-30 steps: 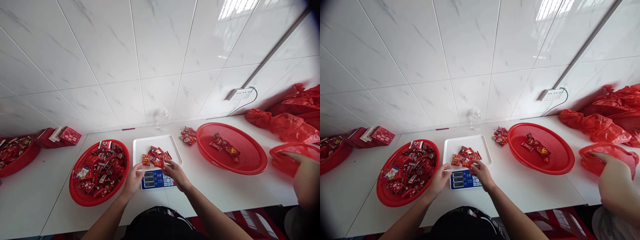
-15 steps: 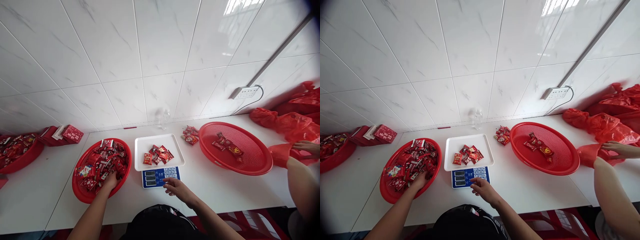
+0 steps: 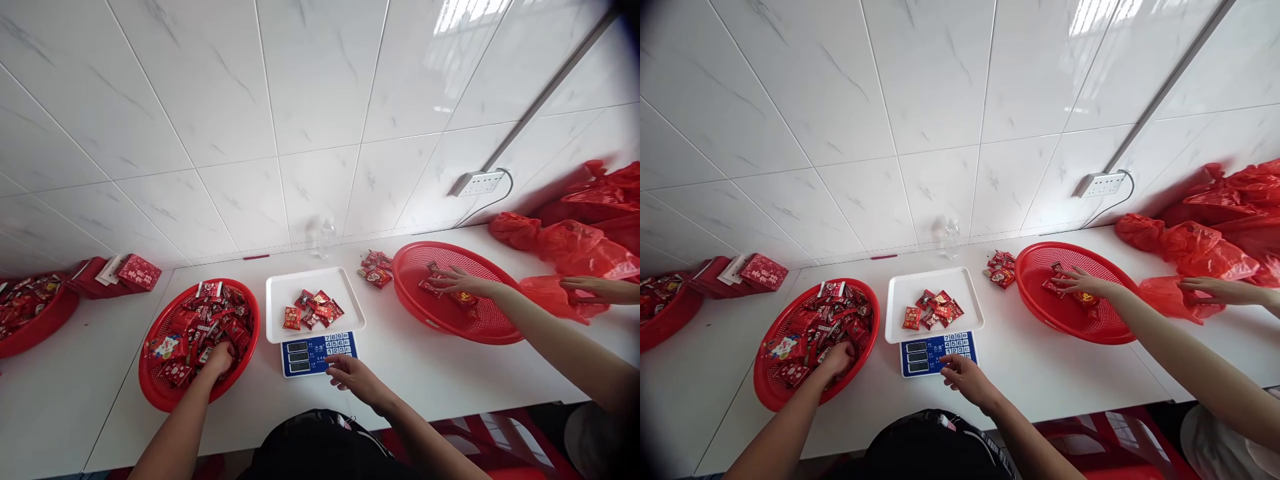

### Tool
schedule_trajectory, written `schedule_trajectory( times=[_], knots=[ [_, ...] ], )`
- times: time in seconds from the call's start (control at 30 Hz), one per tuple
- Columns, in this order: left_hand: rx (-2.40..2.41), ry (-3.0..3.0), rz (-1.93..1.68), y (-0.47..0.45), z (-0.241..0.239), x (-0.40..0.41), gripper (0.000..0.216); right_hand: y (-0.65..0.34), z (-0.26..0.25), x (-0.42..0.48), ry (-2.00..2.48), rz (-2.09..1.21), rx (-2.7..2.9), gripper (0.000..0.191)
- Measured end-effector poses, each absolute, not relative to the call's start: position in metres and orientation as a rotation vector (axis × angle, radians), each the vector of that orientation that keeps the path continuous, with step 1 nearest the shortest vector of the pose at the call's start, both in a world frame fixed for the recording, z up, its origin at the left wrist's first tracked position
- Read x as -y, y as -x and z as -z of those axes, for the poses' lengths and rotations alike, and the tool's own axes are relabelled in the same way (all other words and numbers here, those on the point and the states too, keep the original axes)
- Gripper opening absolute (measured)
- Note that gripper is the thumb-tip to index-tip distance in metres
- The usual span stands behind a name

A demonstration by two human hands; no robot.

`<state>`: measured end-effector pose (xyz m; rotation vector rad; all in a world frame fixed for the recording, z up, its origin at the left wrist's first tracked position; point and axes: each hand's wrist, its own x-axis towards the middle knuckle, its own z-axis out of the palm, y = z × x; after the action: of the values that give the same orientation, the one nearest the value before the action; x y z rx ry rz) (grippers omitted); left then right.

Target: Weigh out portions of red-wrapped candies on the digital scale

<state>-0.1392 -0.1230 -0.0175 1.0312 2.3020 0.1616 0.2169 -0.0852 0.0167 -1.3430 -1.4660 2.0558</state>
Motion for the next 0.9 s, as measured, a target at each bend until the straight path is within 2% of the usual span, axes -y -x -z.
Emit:
schedule_trajectory(
  times=[0.33, 0.5, 0.7, 0.9],
  knots=[
    [-2.333, -1.042, -0.718, 0.140, -0.038, 0.118, 0.007, -0.214, -0.018, 0.083, 1.354, -2.049, 1.495, 0.042],
    [-1.794, -0.819, -1.129, 0.078, -0.059, 0.114, 0.025, -0.207, -0.029, 0.084, 1.320, -2.115, 1.473, 0.045],
    [-1.391, -0.758, -0.967, -0.015, -0.060, 0.121, 0.021, -0.195, -0.038, 0.091, 1.094, -2.224, 1.548, 0.048],
    [-1.321, -0.784, -0.835, -0.037, -0.053, 0.131, 0.029, -0.195, -0.033, 0.095, 1.065, -2.168, 1.637, 0.046]
  ],
)
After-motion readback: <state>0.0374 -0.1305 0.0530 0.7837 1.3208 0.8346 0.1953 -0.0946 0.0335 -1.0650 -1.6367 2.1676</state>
